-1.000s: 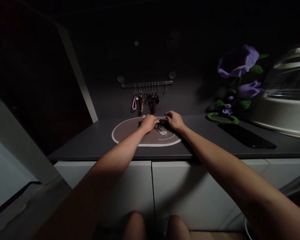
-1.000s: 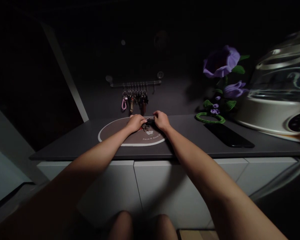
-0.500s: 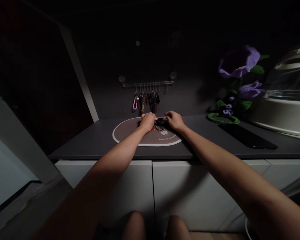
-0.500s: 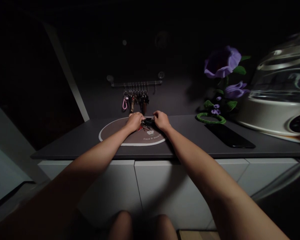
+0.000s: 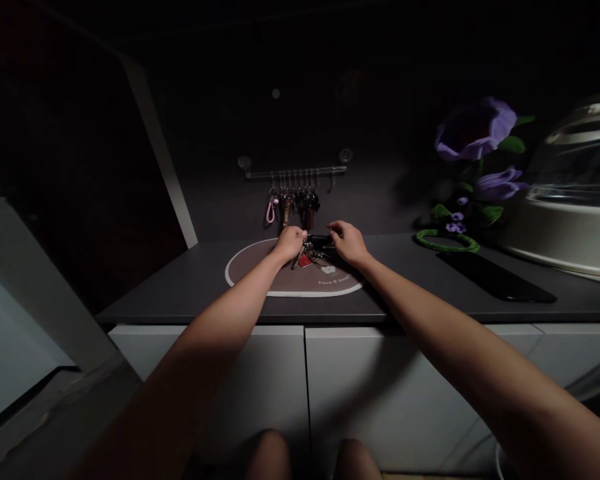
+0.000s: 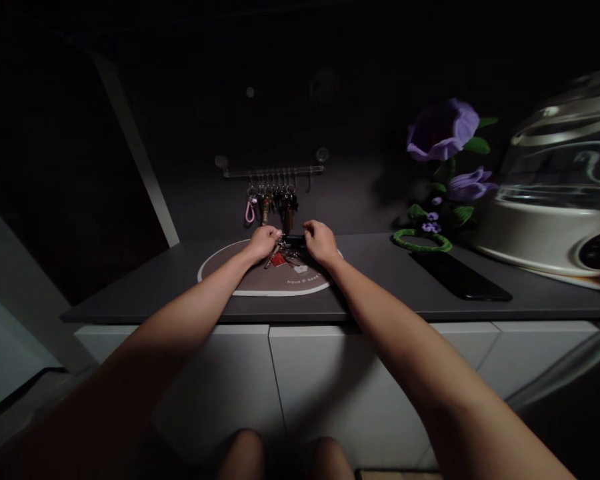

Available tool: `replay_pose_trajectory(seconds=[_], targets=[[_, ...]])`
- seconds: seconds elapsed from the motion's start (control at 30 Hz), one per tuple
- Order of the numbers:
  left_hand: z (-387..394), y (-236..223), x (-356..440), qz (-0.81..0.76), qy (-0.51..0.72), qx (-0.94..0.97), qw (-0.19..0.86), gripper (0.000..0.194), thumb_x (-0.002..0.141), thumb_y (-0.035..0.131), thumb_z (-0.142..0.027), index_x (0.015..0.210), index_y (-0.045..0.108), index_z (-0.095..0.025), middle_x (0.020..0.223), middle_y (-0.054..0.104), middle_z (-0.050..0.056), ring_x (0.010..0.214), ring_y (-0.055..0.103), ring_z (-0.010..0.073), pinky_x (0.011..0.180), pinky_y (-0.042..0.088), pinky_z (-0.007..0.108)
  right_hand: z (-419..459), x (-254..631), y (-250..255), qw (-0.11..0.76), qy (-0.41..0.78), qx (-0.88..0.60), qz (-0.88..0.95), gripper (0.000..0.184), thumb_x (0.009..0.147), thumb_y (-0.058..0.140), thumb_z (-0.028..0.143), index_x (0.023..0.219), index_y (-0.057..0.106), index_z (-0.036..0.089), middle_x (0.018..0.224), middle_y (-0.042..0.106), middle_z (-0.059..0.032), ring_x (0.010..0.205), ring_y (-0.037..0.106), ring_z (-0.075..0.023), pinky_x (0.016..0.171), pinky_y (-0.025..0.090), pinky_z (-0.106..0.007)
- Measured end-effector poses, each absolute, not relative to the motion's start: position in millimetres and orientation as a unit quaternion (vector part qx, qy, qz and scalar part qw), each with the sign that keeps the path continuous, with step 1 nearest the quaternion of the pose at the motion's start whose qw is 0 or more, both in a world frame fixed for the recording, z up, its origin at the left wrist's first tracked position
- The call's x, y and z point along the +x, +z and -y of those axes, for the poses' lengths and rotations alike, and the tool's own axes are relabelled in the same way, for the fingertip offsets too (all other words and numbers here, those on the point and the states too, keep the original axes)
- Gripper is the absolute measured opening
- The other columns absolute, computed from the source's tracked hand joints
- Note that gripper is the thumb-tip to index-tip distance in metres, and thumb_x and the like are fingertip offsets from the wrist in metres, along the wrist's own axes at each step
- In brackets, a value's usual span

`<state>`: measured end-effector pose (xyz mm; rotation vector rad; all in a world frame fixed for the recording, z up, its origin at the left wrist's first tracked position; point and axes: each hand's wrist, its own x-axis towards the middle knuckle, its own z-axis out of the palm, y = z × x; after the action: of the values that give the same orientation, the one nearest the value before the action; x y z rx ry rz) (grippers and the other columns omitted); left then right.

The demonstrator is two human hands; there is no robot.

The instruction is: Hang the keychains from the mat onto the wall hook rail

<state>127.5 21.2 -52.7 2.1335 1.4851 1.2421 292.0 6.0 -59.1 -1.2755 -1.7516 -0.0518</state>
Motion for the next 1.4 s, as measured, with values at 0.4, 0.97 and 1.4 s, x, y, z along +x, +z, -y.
replay_pose_trajectory(seconds=[0.4, 0.97, 1.4], targets=[[-21.1, -49.8, 129.6, -0.346, 0.556, 0.506, 0.562, 0.017, 0.074, 0.056, -0.012, 0.058, 0.05, -0.012, 0.055, 0.051, -0.001, 0.055, 0.05, 0.0073, 0.067, 0.045, 0.024, 5.3, 284.1, -53.9, 0.495, -0.057, -0.439, 0.747, 0.024, 0.078, 0.043, 0.02, 0.097, 0.057, 0.017, 0.096, 0.059, -0.0081, 0.09, 0.053, -0.0177, 0.082, 0.041, -0.031], [-11.2, -38.0, 129.2, -0.259, 0.569, 0.409, 0.665, 0.017, 0.083, 0.042, -0.011, 0.07, 0.052, -0.01, 0.06, 0.056, 0.002, 0.056, 0.054, 0.0087, 0.072, 0.048, 0.027, 18.2, 276.9, -51.0, 0.492, -0.094, -0.356, 0.789, 0.016, 0.079, 0.047, 0.025, 0.092, 0.055, 0.018, 0.093, 0.052, -0.0065, 0.082, 0.051, -0.0155, 0.079, 0.042, -0.029], [-22.1, -43.0, 127.5, -0.238, 0.566, 0.406, 0.677, 0.01, 0.08, 0.051, -0.016, 0.072, 0.054, -0.01, 0.059, 0.058, 0.002, 0.055, 0.056, 0.0104, 0.066, 0.047, 0.027, 17.4, 271.1, -54.5, 0.465, -0.127, -0.319, 0.816, 0.015, 0.079, 0.05, 0.029, 0.087, 0.058, 0.019, 0.091, 0.052, -0.0063, 0.087, 0.05, -0.0169, 0.079, 0.042, -0.03]])
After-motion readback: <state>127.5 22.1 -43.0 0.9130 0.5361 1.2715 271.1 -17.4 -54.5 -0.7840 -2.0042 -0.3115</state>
